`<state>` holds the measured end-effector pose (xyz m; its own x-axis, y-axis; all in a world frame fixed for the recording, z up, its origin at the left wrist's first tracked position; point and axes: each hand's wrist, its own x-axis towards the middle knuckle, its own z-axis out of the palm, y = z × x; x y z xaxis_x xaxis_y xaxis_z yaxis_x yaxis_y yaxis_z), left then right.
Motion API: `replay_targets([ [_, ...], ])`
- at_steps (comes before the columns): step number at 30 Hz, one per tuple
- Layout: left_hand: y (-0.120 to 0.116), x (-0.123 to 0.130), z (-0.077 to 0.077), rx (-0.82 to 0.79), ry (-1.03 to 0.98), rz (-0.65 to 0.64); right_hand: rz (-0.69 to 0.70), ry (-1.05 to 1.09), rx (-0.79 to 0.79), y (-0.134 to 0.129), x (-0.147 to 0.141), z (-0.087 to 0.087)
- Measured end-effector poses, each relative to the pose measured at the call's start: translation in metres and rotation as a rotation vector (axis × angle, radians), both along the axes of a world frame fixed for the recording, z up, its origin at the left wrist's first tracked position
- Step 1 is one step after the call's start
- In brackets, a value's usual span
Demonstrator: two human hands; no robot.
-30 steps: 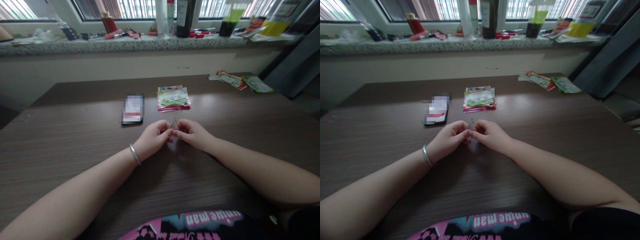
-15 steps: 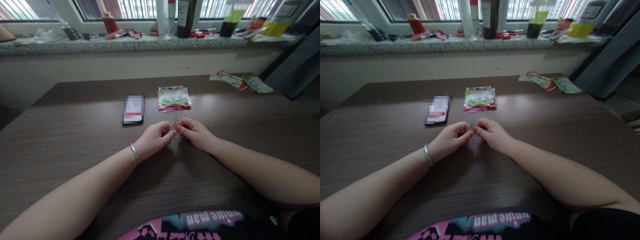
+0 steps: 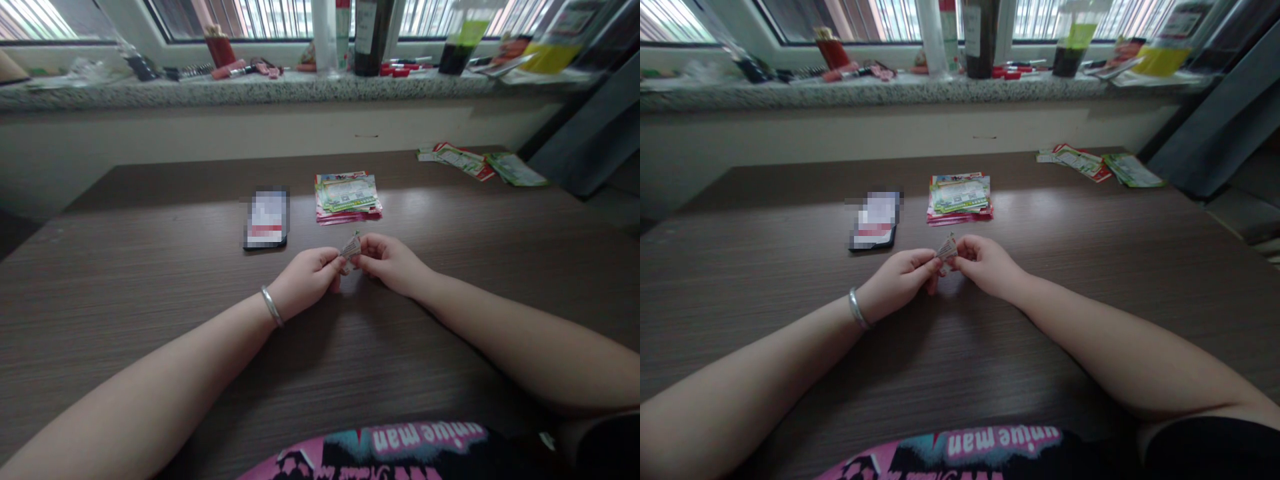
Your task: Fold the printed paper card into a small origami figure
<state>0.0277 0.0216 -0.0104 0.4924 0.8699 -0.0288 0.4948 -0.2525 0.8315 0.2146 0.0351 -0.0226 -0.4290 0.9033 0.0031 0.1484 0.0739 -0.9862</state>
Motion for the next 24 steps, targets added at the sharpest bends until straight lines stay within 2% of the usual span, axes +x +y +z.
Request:
replay_targets([
  [2, 0.0, -0.001, 0.0, 0.023, 0.023, -0.003, 0.004, -0.024, 0.023, 0.001, 0.001, 0.0],
  [7, 0.003, -0.002, -0.002, 0.154, 0.066, 0.094, -0.002, -0.164, 0.137, 0.003, 0.004, -0.005],
  [11, 0.007, -0.004, -0.006, 0.153, 0.105, 0.063, -0.023, -0.213, 0.144, 0.003, 0.005, -0.009],
  [14, 0.008, -0.004, -0.008, 0.135, 0.061, 0.111, -0.042, -0.234, 0.176, 0.002, 0.005, -0.008],
  [17, 0.006, -0.003, -0.007, 0.122, 0.031, 0.126, -0.079, -0.349, 0.251, 0.002, 0.006, -0.005],
  [22, 0.003, -0.003, -0.001, 0.321, 0.342, 0.144, -0.072, -0.554, 0.382, 0.002, 0.007, 0.0],
  [24, 0.005, -0.003, -0.001, 0.362, 0.384, 0.117, -0.067, -0.615, 0.437, 0.002, 0.007, 0.001],
])
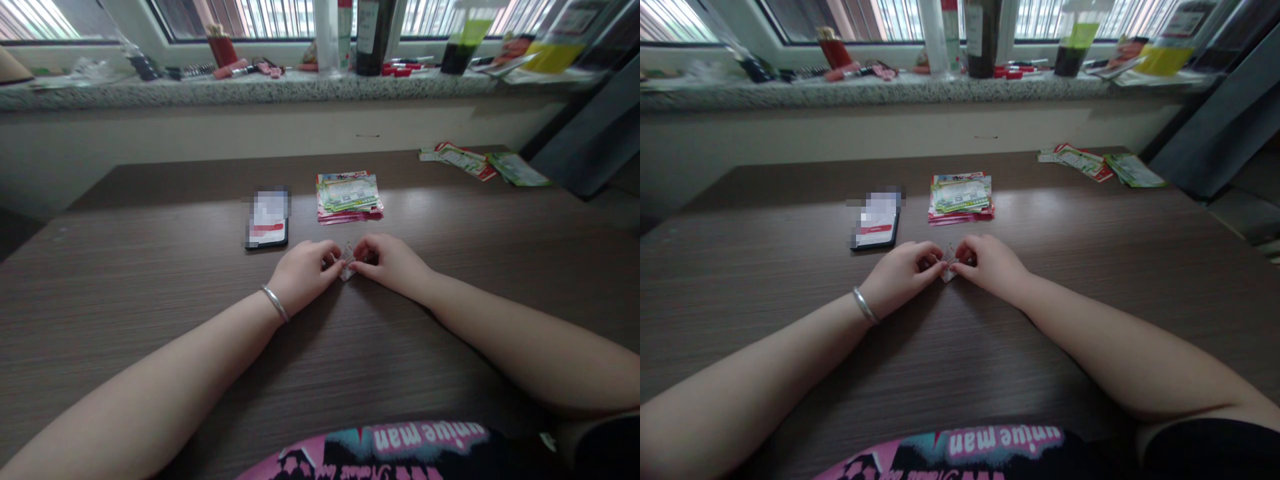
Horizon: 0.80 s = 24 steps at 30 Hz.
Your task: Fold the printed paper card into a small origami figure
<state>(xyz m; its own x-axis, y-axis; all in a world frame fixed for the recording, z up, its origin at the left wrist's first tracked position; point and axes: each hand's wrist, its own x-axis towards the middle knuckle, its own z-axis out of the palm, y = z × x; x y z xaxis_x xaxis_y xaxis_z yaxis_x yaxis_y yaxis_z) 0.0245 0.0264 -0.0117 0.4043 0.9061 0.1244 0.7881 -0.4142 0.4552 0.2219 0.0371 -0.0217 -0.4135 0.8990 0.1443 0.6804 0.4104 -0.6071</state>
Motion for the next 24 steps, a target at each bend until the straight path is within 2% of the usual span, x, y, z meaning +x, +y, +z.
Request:
replay_targets([
  [5, 0.004, 0.0, -0.003, 0.05, 0.05, -0.047, 0.009, -0.125, 0.112, -0.001, 0.0, 0.001],
  [10, 0.002, 0.0, -0.004, 0.112, 0.115, 0.011, 0.012, -0.208, 0.173, -0.001, 0.001, 0.0],
  [14, 0.003, -0.002, -0.004, 0.068, 0.098, -0.006, -0.011, -0.181, 0.21, 0.003, 0.003, -0.005],
  [18, 0.008, -0.004, -0.005, 0.009, 0.035, -0.044, 0.032, -0.138, 0.191, 0.009, 0.007, -0.011],
  [24, 0.009, -0.004, -0.007, 0.036, -0.018, -0.055, 0.055, -0.121, 0.208, 0.013, 0.008, -0.015],
])
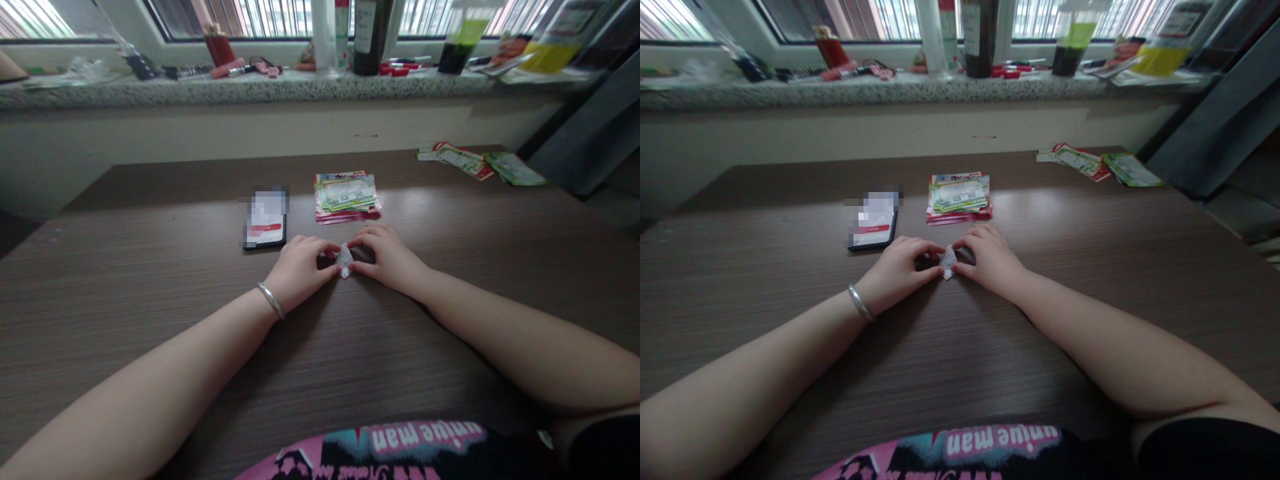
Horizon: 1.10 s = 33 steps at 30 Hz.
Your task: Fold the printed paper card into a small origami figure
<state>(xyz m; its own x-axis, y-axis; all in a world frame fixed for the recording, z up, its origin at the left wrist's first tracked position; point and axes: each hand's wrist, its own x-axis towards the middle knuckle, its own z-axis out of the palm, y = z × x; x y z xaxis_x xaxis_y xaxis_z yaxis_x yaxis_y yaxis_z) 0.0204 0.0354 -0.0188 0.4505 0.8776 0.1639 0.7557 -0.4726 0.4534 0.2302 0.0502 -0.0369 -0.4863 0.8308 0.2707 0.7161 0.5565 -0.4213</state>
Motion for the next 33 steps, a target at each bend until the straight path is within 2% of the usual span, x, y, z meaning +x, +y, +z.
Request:
replay_targets([
  [4, 0.0, 0.0, 0.0, -0.008, -0.027, 0.002, 0.028, 0.027, 0.001, 0.002, 0.001, -0.001],
  [9, 0.002, -0.001, -0.001, 0.002, -0.011, -0.019, 0.134, 0.047, 0.017, 0.003, 0.002, 0.0],
  [13, 0.002, -0.001, -0.004, 0.037, -0.002, -0.021, 0.139, 0.017, 0.041, 0.004, 0.002, 0.001],
  [20, 0.004, -0.004, -0.004, 0.207, 0.036, -0.212, 0.197, -0.073, 0.099, -0.005, 0.001, 0.011],
  [29, 0.005, -0.01, 0.009, 0.189, 0.196, -0.336, 0.256, -0.254, 0.148, -0.013, 0.002, 0.021],
  [33, 0.0, -0.008, 0.017, 0.219, 0.327, -0.361, 0.29, -0.301, 0.176, -0.014, 0.002, 0.024],
])
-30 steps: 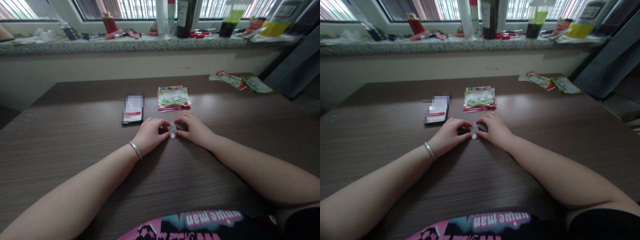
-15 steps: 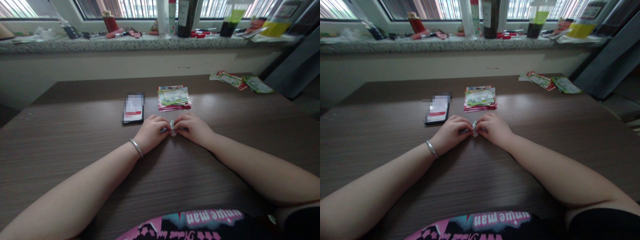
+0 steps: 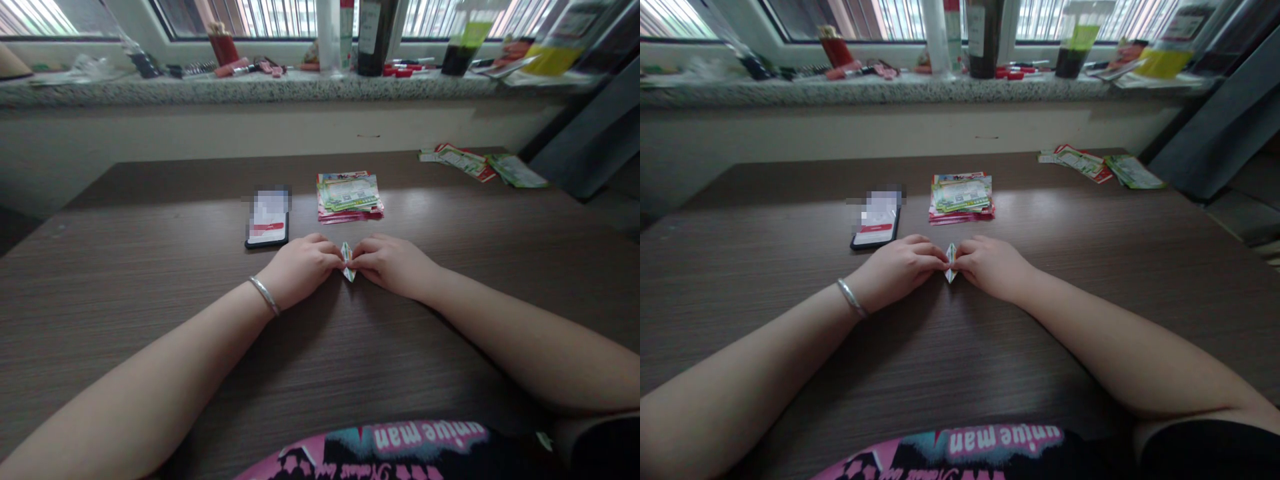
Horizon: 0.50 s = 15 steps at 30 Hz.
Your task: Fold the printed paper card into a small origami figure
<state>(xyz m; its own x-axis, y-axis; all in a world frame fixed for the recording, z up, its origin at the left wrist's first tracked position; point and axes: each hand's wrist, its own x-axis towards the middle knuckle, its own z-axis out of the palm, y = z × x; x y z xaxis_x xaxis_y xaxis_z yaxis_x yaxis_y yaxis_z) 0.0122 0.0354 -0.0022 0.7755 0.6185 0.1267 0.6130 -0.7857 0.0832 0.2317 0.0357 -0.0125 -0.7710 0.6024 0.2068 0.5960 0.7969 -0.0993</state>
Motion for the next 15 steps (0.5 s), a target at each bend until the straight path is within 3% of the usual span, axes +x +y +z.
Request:
replay_targets([
  [8, -0.012, 0.002, 0.005, 0.053, 0.161, 0.017, -0.052, -0.156, 0.063, -0.002, -0.001, 0.011],
  [15, -0.012, 0.003, 0.01, -0.002, 0.152, 0.027, -0.077, -0.218, 0.053, -0.004, -0.001, 0.018],
])
